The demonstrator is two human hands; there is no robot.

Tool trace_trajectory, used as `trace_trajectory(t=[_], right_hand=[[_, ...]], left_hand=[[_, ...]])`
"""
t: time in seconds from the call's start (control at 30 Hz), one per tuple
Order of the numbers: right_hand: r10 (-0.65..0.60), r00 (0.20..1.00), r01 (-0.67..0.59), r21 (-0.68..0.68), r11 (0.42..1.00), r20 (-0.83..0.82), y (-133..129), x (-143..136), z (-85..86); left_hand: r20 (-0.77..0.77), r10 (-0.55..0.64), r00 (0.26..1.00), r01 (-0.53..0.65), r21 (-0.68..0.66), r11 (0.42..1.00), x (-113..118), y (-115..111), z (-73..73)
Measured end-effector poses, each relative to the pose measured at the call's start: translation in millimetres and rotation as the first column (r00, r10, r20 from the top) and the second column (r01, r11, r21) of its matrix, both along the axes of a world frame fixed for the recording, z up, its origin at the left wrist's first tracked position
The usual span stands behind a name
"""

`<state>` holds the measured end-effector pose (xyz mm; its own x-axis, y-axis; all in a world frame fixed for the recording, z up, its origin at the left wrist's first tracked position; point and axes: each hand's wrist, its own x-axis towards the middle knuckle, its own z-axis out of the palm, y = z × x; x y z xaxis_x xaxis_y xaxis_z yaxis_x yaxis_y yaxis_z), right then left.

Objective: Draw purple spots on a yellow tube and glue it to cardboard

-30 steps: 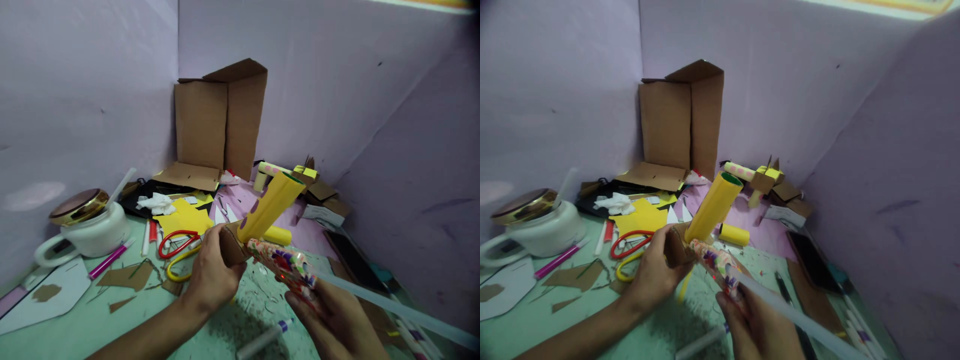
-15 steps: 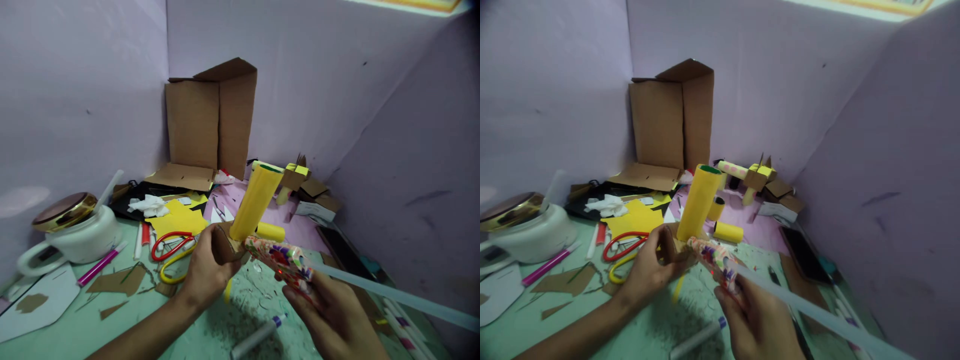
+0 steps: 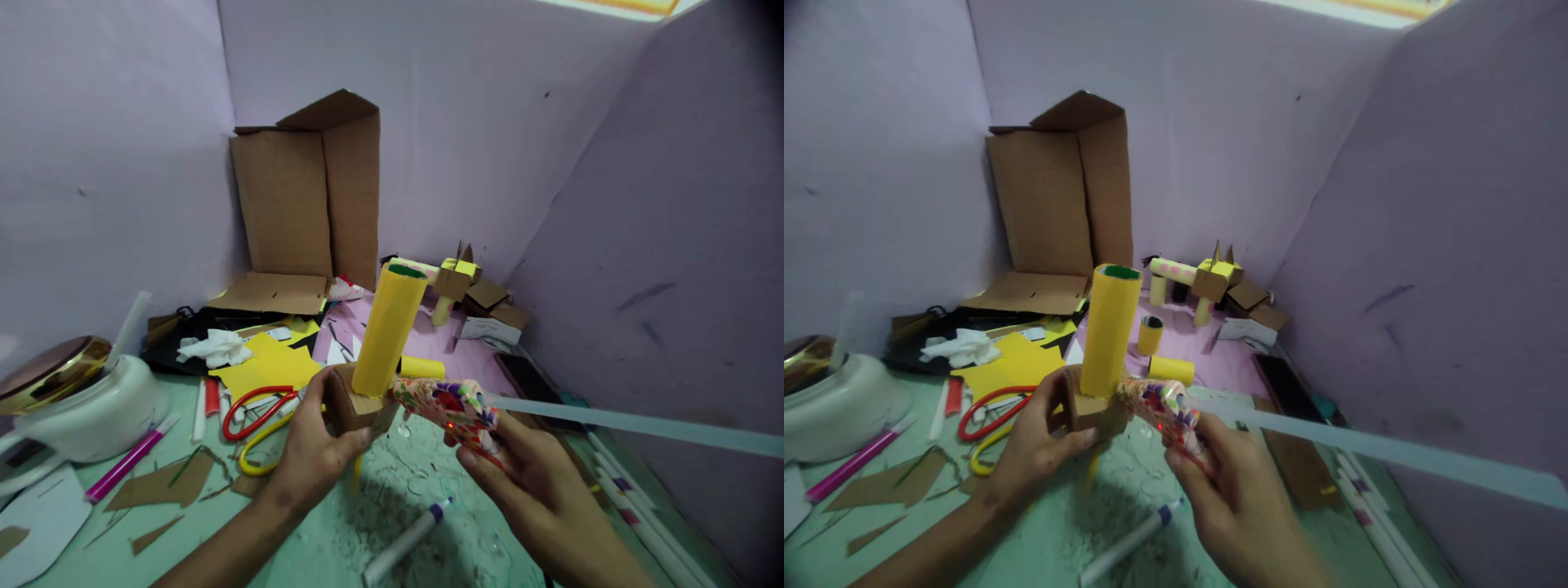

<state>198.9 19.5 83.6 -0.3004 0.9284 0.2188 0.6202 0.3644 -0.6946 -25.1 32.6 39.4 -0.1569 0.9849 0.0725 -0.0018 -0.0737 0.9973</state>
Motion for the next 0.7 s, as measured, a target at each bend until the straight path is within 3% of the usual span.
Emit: trace_trajectory(t=[0.1, 0.27, 0.43, 0.6, 0.7], right_hand=[[0.047, 0.995, -0.053, -0.063, 0.997, -0.088, 3.2, 0.9, 5.0], [0.089, 0.937, -0.159, -0.187, 0.969, -0.337, 10.3, 0.7, 14.7], [0.044, 0.887, -0.185, -0.266, 0.946, -0.459, 15.3, 5.9, 20.8], [-0.04, 0.884, -0.171, -0.401, 0.9, -0.466, 18.4, 14.7, 27.0], [-0.058, 0.893, -0.174, -0.461, 0.87, -0.446, 18.0, 16.6, 32.1]], left_hand=[[0.018, -0.011, 1.0, 0.011, -0.019, 1.0, -2.4, 1.4, -7.4], [0.061, -0.127, 0.99, 0.127, 0.007, 0.992, -8.5, 3.5, -18.4], [0.161, -0.228, 0.96, 0.226, 0.035, 0.974, -9.5, 4.4, -11.9], [0.371, -0.369, 0.852, 0.409, -0.03, 0.912, -12.9, 4.5, -0.1], [0.459, -0.44, 0.772, 0.52, -0.057, 0.853, -21.5, 6.4, -5.0]])
